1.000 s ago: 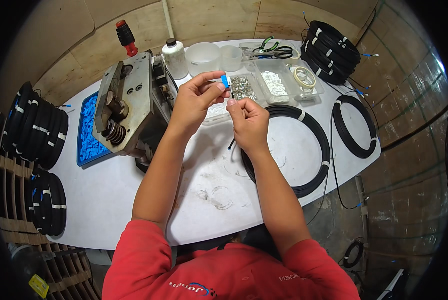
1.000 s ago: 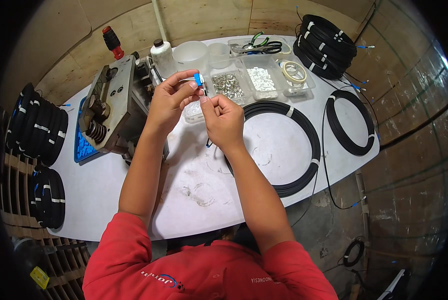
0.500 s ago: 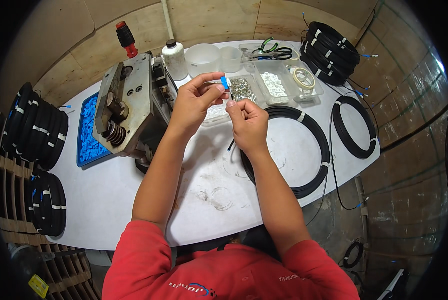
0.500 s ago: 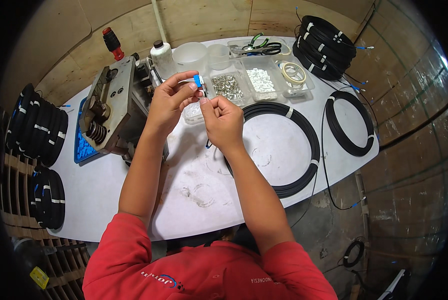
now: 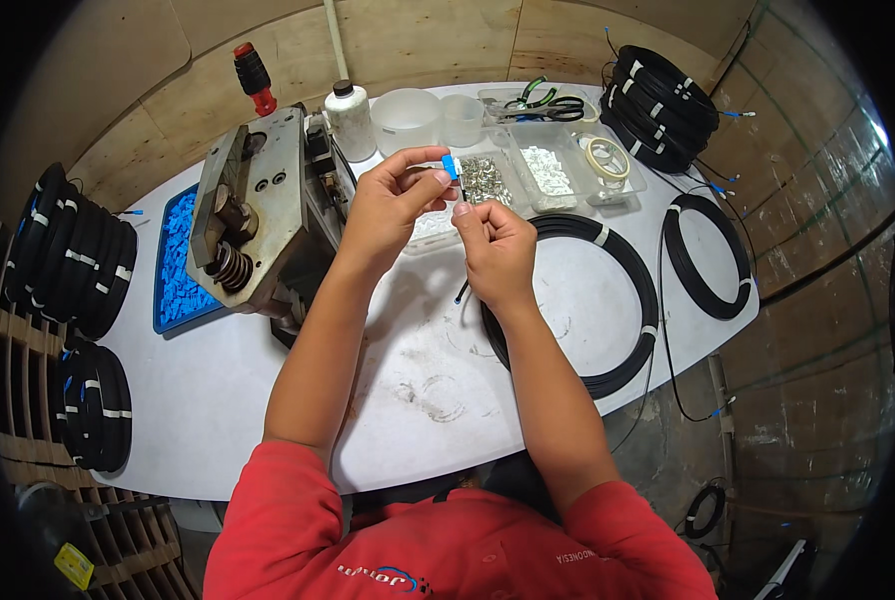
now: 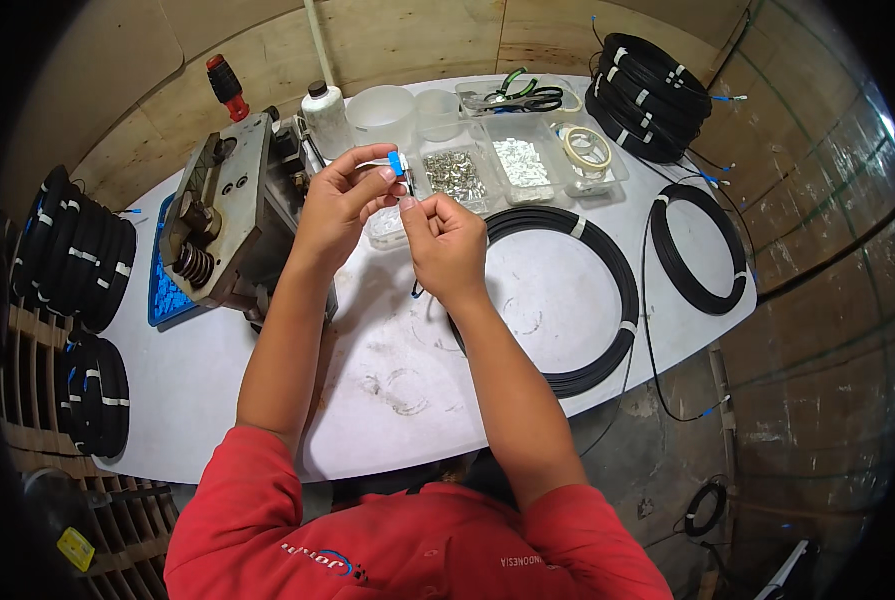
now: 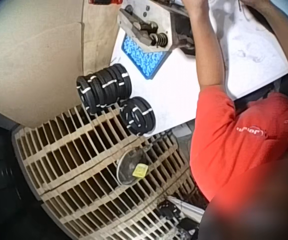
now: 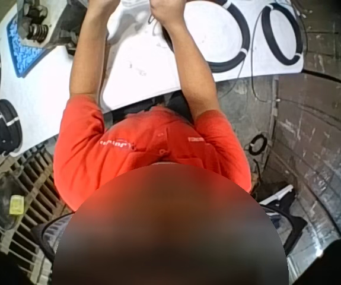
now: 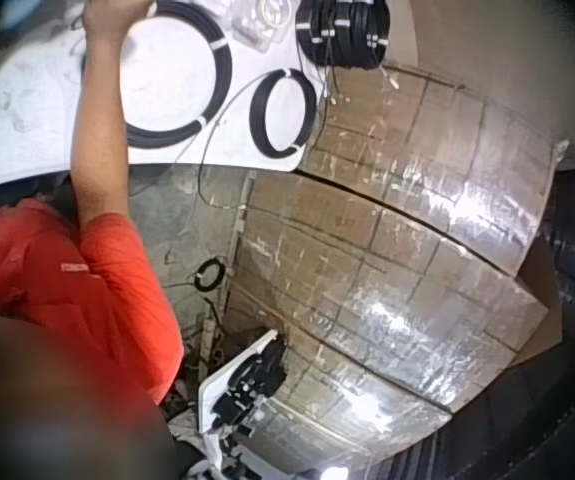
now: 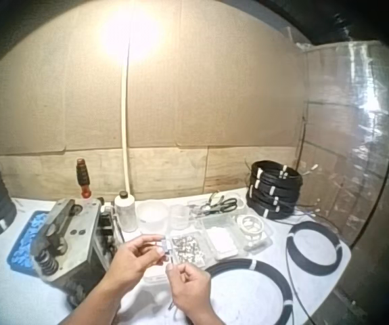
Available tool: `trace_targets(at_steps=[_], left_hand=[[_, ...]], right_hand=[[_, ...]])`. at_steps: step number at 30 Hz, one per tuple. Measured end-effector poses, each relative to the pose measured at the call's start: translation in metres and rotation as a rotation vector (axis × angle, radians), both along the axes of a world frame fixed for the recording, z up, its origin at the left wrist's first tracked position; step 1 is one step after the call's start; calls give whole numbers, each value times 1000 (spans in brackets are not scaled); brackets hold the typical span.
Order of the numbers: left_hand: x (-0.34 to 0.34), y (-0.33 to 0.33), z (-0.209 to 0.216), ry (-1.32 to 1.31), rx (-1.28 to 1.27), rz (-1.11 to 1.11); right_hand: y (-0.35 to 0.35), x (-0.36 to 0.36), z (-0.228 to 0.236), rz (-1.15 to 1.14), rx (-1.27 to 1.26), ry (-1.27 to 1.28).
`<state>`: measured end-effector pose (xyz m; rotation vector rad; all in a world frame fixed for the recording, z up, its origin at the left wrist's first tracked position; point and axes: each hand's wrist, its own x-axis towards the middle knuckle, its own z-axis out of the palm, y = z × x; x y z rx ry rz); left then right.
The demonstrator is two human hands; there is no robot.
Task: The person is assembling small blue connectors onto the ends of black fiber optic cables at a workbench.
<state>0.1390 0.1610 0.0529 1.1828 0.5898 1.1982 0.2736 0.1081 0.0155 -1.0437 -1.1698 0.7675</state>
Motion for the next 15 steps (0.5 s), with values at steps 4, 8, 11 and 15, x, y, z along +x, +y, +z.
trace_targets(at_steps=[4,8,11,15], left_hand=[[-2,0,1,8,1,6],[0,0,0,1,0,1],[-1,0,0,1,-1,-3],[-1,0,0,8,-5,4]], right_hand=[[1,-2,0,8,15,6],[1,-1,0,7,13,7],[2,-3,2,-24,33,18],[1,-1,0,-9,18,9]])
